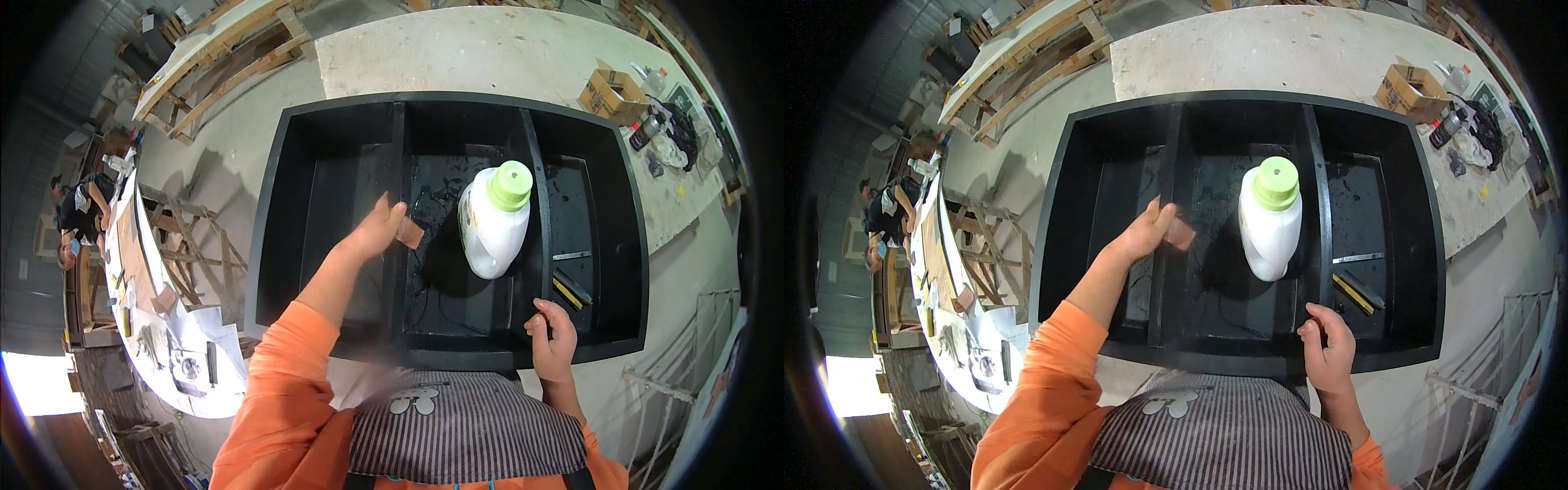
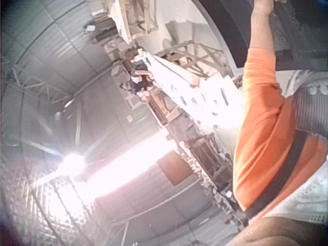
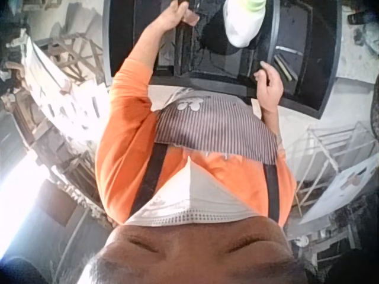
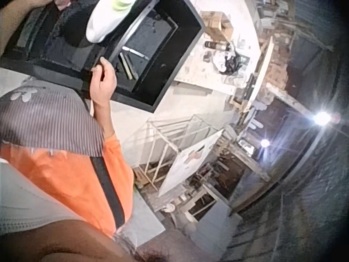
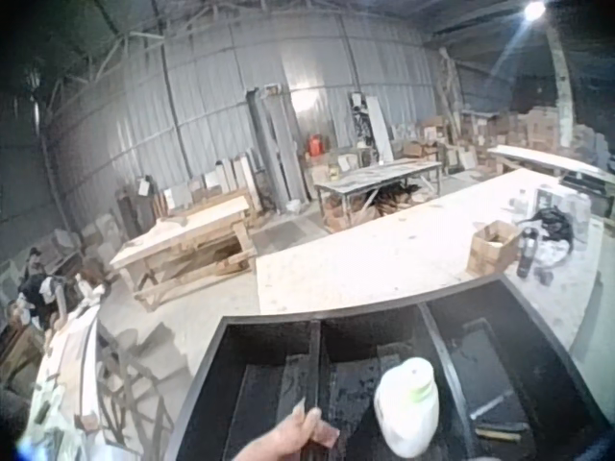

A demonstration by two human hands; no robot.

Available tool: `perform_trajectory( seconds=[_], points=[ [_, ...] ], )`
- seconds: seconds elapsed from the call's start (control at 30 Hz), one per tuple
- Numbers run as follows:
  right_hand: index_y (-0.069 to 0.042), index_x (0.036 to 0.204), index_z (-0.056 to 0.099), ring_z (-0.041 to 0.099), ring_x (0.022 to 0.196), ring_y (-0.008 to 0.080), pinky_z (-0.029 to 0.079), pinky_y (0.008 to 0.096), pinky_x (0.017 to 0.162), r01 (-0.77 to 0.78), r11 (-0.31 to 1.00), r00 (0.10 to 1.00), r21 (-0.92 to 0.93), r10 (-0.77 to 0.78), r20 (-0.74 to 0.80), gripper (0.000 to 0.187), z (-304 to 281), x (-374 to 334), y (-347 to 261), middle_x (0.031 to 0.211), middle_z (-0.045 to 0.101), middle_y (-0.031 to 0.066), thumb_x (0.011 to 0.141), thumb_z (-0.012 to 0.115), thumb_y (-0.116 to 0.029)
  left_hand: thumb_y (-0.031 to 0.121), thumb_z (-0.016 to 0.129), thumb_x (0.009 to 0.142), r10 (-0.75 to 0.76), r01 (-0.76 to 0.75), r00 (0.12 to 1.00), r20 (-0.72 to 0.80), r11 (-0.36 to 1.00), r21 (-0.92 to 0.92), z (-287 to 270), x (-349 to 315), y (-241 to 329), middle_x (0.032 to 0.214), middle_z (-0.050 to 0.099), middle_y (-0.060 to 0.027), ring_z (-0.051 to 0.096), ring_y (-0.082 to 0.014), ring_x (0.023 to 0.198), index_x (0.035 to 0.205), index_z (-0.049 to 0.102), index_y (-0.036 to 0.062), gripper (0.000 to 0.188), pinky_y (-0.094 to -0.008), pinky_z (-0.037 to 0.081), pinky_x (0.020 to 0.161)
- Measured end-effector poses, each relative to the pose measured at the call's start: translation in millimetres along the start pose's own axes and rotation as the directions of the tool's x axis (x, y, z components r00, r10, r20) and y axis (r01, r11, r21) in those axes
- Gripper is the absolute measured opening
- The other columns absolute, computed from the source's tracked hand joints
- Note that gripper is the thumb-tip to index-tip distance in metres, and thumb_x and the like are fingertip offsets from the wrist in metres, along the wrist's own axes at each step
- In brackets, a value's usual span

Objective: The person cleans the interior of a black cabinet by applying liquid from a white bottle and wiping the surfaces with a yellow sponge. The person repeatedly pours liquid and scrubs the cabinet's compartments.

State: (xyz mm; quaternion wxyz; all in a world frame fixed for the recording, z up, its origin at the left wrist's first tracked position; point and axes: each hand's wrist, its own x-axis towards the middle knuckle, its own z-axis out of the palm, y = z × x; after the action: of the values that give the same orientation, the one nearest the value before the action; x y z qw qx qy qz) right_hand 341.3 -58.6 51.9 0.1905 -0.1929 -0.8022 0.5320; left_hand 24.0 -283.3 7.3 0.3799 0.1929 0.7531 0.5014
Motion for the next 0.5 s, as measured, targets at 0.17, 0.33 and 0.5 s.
perform_trajectory(
  seconds=[0.17,0.33,0.5],
  points=[
    [0.003,0.116,0.063,0.063,0.074,0.0117,0.052,0.0261,0.070,0.045,0.999,0.999,0.019,-0.045,-0.009,0.023,0,2,0,0.092,0.066,0.0087,0.093,0.059,0.000,0.035,0.039,0.104,-0.304,0.262,0.916,0.263,0.948,0.183,23,-120,11,0.120,0.068,-0.0199,0.060,-0.0308,0.124,0.145,0.014,-0.0190,0.073,-0.0441,0.027,0.119],
    [0.002,0.116,0.064,0.063,0.074,0.0118,0.052,0.0255,0.070,0.020,1.000,1.000,0.000,-0.020,-0.023,0.023,0,1,-1,0.092,0.067,0.0084,0.093,0.060,-0.001,0.047,0.035,0.105,-0.255,0.106,0.963,0.093,0.669,0.735,39,-149,28,0.135,0.049,-0.0388,0.044,-0.0417,0.136,0.138,0.036,-0.0205,0.076,-0.0526,0.019,0.121],
    [0.002,0.115,0.064,0.064,0.075,0.0112,0.052,0.0255,0.070,-0.002,1.000,0.999,0.009,0.002,-0.037,0.023,-1,-1,0,0.093,0.067,0.0084,0.092,0.061,-0.001,0.043,0.036,0.103,-0.101,0.160,0.987,-0.127,0.748,0.644,28,-85,36,0.140,0.052,-0.0283,0.038,-0.0350,0.143,0.143,0.034,-0.0144,0.070,-0.0556,0.016,0.120]
  ],
)
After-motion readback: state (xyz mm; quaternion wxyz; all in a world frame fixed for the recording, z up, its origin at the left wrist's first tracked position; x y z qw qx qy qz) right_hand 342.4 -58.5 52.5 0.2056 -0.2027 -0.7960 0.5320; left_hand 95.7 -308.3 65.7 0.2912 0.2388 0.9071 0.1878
